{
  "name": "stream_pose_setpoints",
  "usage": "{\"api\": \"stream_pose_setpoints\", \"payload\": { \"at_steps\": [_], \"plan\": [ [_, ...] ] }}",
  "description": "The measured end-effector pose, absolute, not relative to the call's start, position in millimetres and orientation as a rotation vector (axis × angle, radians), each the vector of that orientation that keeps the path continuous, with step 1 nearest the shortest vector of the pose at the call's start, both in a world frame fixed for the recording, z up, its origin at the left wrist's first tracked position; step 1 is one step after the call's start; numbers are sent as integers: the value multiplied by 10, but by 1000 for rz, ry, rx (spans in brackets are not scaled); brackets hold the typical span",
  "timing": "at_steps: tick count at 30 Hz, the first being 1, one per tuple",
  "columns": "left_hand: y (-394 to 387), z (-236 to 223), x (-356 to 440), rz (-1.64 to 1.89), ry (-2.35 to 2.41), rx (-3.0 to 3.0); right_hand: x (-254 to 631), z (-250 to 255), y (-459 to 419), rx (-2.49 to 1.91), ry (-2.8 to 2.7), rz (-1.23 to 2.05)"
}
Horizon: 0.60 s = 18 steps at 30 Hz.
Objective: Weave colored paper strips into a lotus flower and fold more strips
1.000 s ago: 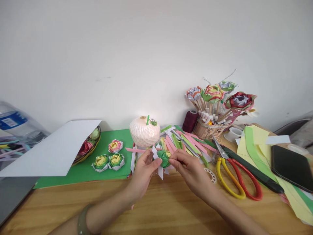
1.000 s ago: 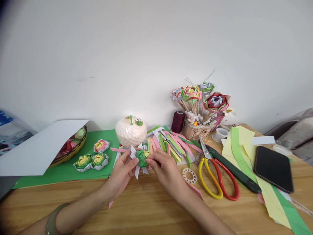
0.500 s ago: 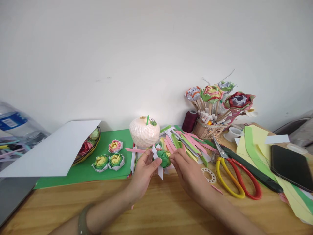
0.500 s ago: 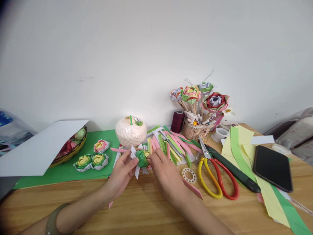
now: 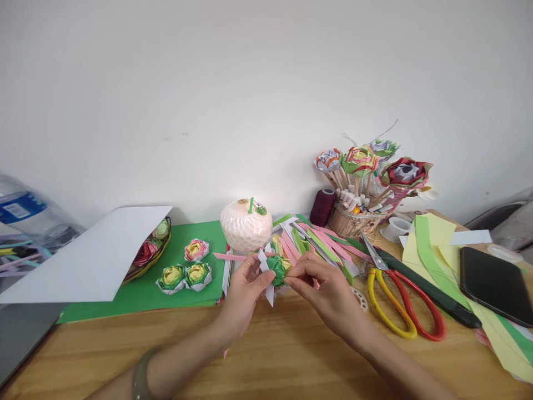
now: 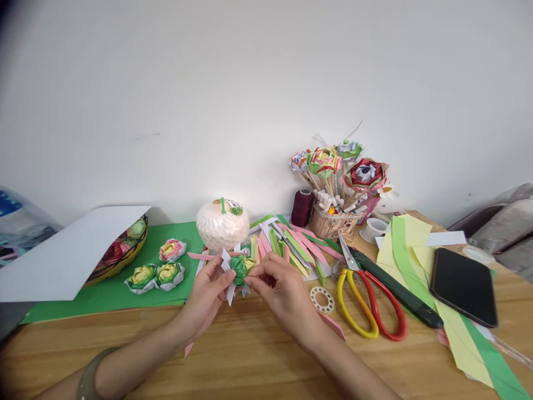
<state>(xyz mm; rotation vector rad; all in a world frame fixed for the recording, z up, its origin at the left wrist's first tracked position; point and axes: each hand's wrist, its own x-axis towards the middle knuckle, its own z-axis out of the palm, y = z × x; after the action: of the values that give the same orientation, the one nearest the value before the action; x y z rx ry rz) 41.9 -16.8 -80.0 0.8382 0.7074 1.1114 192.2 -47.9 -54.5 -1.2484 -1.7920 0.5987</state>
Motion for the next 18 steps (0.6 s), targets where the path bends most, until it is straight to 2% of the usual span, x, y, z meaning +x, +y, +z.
{"api": "stream_pose_setpoints", "payload": {
  "at_steps": [7, 18],
  "plan": [
    [-146, -830, 397, 1094, 724, 831, 1916, -550, -450, -1268, -1826, 721],
    [-169, -814, 409, 1110, 739, 891, 1910, -537, -474, -1253, -1799, 692]
  ]
}}
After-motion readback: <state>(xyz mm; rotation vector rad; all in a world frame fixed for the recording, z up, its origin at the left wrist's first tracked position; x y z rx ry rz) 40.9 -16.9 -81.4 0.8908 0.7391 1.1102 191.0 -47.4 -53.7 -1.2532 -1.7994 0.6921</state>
